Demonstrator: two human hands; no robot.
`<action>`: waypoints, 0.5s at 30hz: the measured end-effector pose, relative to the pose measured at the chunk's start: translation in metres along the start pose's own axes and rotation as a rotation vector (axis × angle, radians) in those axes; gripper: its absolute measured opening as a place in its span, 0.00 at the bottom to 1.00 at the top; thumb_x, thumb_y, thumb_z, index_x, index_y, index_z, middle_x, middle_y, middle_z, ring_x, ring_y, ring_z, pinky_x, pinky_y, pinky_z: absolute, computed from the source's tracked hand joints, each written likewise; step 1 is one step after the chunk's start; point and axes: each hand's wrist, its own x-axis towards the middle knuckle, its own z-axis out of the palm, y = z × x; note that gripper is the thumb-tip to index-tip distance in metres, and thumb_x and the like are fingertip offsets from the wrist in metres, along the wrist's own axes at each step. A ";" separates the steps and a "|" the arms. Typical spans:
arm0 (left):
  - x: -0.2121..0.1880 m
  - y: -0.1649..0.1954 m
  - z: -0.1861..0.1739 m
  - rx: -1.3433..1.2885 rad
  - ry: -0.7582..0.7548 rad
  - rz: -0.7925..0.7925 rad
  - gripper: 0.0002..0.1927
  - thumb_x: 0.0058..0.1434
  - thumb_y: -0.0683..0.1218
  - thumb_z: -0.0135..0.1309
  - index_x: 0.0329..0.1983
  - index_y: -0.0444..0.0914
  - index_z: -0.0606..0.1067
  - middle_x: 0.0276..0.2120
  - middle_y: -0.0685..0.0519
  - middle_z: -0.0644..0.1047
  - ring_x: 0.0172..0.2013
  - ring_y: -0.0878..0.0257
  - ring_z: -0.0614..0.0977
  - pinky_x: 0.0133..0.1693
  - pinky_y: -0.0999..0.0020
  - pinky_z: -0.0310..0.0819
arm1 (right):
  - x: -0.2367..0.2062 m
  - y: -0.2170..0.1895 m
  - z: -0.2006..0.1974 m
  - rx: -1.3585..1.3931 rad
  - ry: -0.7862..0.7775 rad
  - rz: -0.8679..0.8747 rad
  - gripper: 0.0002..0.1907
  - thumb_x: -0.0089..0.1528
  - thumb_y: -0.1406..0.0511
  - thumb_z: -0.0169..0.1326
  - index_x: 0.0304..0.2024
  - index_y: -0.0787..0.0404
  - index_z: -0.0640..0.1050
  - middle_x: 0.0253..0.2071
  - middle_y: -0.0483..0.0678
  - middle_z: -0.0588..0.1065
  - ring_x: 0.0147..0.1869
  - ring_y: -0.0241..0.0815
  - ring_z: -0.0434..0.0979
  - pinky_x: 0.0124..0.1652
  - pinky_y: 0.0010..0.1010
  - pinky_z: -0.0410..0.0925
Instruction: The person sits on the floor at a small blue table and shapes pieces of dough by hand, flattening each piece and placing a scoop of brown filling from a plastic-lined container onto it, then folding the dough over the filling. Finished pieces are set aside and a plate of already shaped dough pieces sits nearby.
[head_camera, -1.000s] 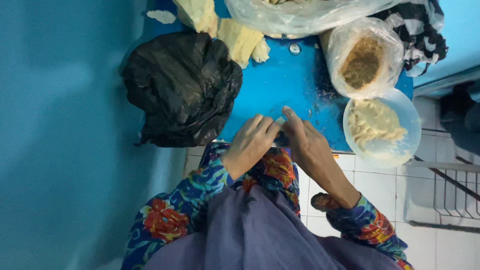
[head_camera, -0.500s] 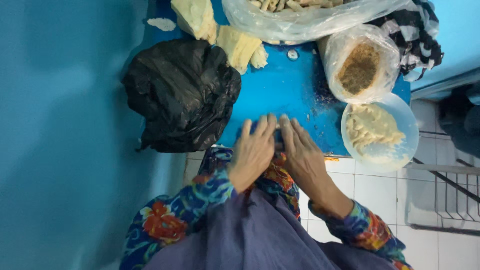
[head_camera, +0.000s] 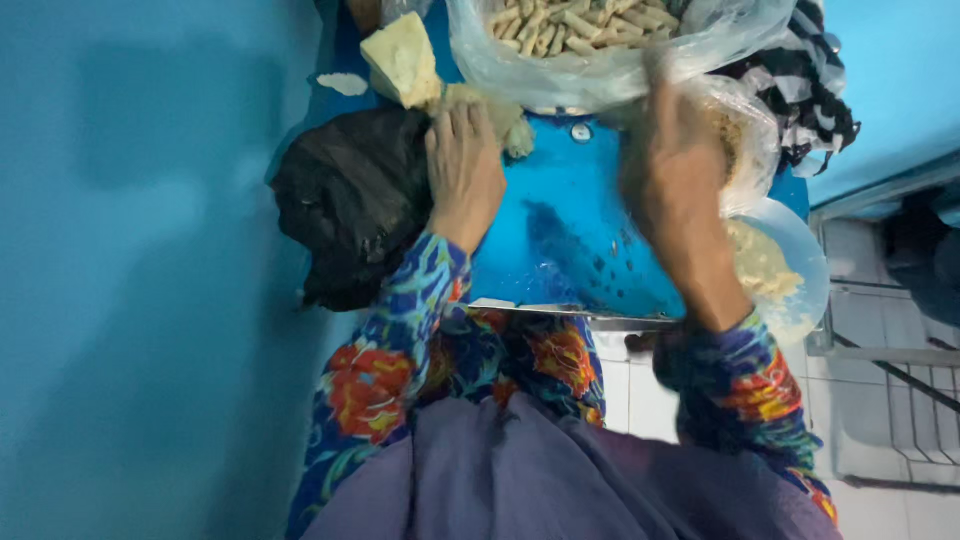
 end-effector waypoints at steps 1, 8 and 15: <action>0.009 -0.001 0.001 0.065 0.095 -0.001 0.25 0.61 0.46 0.58 0.58 0.31 0.68 0.56 0.40 0.72 0.56 0.45 0.72 0.53 0.50 0.65 | 0.011 0.001 -0.011 -0.053 0.051 0.038 0.29 0.71 0.75 0.52 0.73 0.66 0.59 0.52 0.66 0.74 0.54 0.68 0.76 0.52 0.50 0.71; 0.023 -0.004 -0.015 -0.222 -0.088 -0.108 0.33 0.54 0.52 0.69 0.56 0.30 0.69 0.52 0.37 0.73 0.57 0.39 0.72 0.55 0.46 0.66 | -0.033 -0.055 -0.054 0.268 -0.088 0.271 0.20 0.69 0.73 0.55 0.63 0.59 0.71 0.56 0.59 0.79 0.59 0.59 0.81 0.53 0.42 0.73; 0.022 -0.011 -0.024 -0.428 0.030 -0.169 0.24 0.58 0.45 0.60 0.54 0.29 0.71 0.46 0.32 0.77 0.47 0.37 0.79 0.48 0.48 0.74 | -0.106 -0.041 -0.049 0.376 -0.114 0.496 0.24 0.67 0.72 0.52 0.66 0.60 0.68 0.52 0.56 0.80 0.53 0.52 0.83 0.49 0.41 0.73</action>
